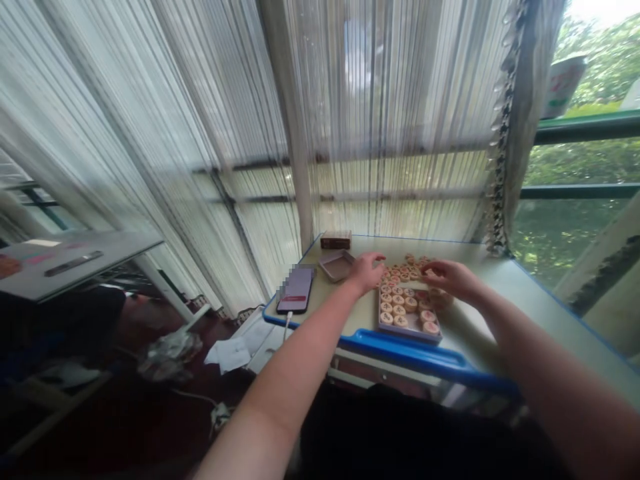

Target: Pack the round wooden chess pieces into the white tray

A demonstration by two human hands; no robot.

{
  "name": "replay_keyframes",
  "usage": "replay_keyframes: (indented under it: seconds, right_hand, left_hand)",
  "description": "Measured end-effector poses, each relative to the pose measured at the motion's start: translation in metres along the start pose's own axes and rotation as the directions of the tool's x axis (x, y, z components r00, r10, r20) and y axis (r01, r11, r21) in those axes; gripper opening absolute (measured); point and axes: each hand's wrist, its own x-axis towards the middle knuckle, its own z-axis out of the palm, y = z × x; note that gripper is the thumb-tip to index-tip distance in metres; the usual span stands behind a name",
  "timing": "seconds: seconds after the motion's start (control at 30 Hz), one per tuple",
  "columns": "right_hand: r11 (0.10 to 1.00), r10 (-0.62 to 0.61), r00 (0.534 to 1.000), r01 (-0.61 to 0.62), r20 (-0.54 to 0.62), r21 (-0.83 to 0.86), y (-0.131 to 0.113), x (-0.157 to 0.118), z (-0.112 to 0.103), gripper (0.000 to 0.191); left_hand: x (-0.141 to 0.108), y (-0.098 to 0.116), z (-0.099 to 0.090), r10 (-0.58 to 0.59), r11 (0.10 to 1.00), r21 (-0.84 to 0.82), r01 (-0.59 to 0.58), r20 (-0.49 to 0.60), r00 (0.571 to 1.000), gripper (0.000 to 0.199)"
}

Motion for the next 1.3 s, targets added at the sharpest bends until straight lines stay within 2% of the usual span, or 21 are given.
replay_keyframes:
  seconds: [0.1, 0.23, 0.3, 0.37, 0.47, 0.6, 0.7, 0.9, 1.13, 1.3]
  right_hand:
    - [0.994, 0.007, 1.0, -0.004, -0.025, 0.106, -0.015, -0.012, -0.001, 0.039]
    - [0.976, 0.021, 0.991, 0.008, -0.132, 0.216, -0.031, -0.044, 0.011, 0.041]
    - [0.984, -0.03, 0.98, 0.064, -0.197, 0.169, -0.034, -0.061, 0.021, 0.038]
    - [0.987, -0.122, 0.972, 0.14, -0.2, 0.082, -0.035, -0.075, 0.029, 0.03]
    - [0.975, -0.203, 0.962, 0.215, -0.184, 0.051, -0.036, -0.087, 0.034, 0.021]
    - [0.959, -0.282, 0.95, 0.277, -0.13, -0.056, -0.039, -0.089, 0.033, 0.015]
    - [0.952, -0.296, 0.952, 0.287, -0.081, -0.106, -0.039, -0.088, 0.032, 0.014]
    - [0.97, -0.229, 0.973, 0.227, -0.012, -0.083, -0.037, -0.087, 0.032, 0.017]
    - [0.982, -0.177, 0.983, 0.18, 0.055, -0.052, -0.038, -0.086, 0.031, 0.018]
    - [0.991, -0.115, 0.992, 0.118, 0.043, -0.064, -0.039, -0.087, 0.029, 0.017]
  left_hand:
    - [-0.023, -0.007, 0.001, -0.007, 1.0, 0.005, 0.007, -0.069, 0.998, 0.025]
    - [-0.033, -0.012, 0.003, 0.025, 0.997, 0.074, -0.015, -0.144, 0.989, 0.022]
    - [-0.033, -0.012, 0.005, 0.056, 0.996, 0.079, -0.045, -0.143, 0.988, 0.022]
    - [-0.032, -0.013, 0.008, 0.087, 0.993, 0.085, -0.076, -0.137, 0.987, 0.022]
    - [-0.031, -0.015, 0.011, 0.103, 0.991, 0.097, -0.088, -0.164, 0.981, 0.019]
    - [-0.029, -0.018, 0.012, 0.091, 0.992, 0.103, -0.073, -0.182, 0.979, 0.018]
    - [-0.029, -0.019, 0.012, 0.096, 0.99, 0.121, -0.076, -0.168, 0.981, 0.018]
    - [-0.027, -0.019, 0.013, 0.118, 0.984, 0.146, -0.104, -0.091, 0.989, 0.015]
    - [-0.026, -0.02, 0.014, 0.127, 0.983, 0.142, -0.112, -0.107, 0.986, 0.015]
    - [-0.026, -0.018, 0.013, 0.129, 0.983, 0.148, -0.112, -0.115, 0.985, 0.014]
